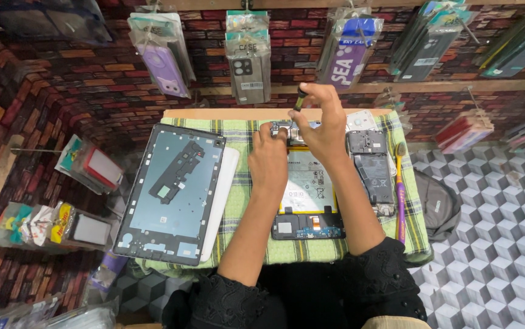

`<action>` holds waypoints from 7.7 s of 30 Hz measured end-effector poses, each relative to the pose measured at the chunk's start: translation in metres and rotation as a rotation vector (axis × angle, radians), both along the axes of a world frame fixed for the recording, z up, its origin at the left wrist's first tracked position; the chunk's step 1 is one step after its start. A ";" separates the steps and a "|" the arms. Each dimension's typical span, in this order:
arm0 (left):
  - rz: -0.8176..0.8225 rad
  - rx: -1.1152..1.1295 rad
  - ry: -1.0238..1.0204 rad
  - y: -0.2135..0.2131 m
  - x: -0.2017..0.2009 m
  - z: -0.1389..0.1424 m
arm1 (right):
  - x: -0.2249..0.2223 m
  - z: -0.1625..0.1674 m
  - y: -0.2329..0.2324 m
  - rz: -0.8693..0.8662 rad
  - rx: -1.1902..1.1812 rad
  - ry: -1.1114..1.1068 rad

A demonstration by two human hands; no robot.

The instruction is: The person uses a screwdriver to remove screws from the internal frame of a disassembled tablet. They then lift and remove a small circuit board component from the device and place it on the table.

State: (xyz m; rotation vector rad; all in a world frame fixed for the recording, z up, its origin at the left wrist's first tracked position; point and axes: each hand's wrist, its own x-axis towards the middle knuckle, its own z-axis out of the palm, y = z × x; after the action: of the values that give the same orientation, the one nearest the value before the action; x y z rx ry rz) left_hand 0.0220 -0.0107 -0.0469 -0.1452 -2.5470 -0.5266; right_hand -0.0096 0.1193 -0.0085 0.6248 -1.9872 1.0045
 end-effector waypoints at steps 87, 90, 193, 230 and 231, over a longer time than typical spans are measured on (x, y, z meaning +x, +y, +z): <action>-0.386 -0.246 0.128 -0.024 -0.042 -0.014 | -0.035 -0.056 0.026 0.204 -0.678 0.069; -0.376 -0.285 0.226 -0.024 -0.044 -0.020 | -0.035 -0.056 0.028 0.206 -0.671 0.073; -0.250 0.105 0.173 -0.006 -0.061 -0.035 | 0.030 -0.068 0.056 0.147 -0.063 -0.574; -0.153 0.003 0.141 0.011 -0.055 -0.029 | 0.021 -0.078 0.079 0.294 -0.275 -0.678; -0.155 0.005 0.139 0.011 -0.055 -0.029 | 0.021 -0.077 0.079 0.297 -0.275 -0.676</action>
State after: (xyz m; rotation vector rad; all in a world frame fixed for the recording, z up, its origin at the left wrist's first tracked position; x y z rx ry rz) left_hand -0.0326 0.0001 -0.0757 -0.3669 -2.4104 -0.5614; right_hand 0.0109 0.1987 -0.0858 0.4688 -2.2908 1.8221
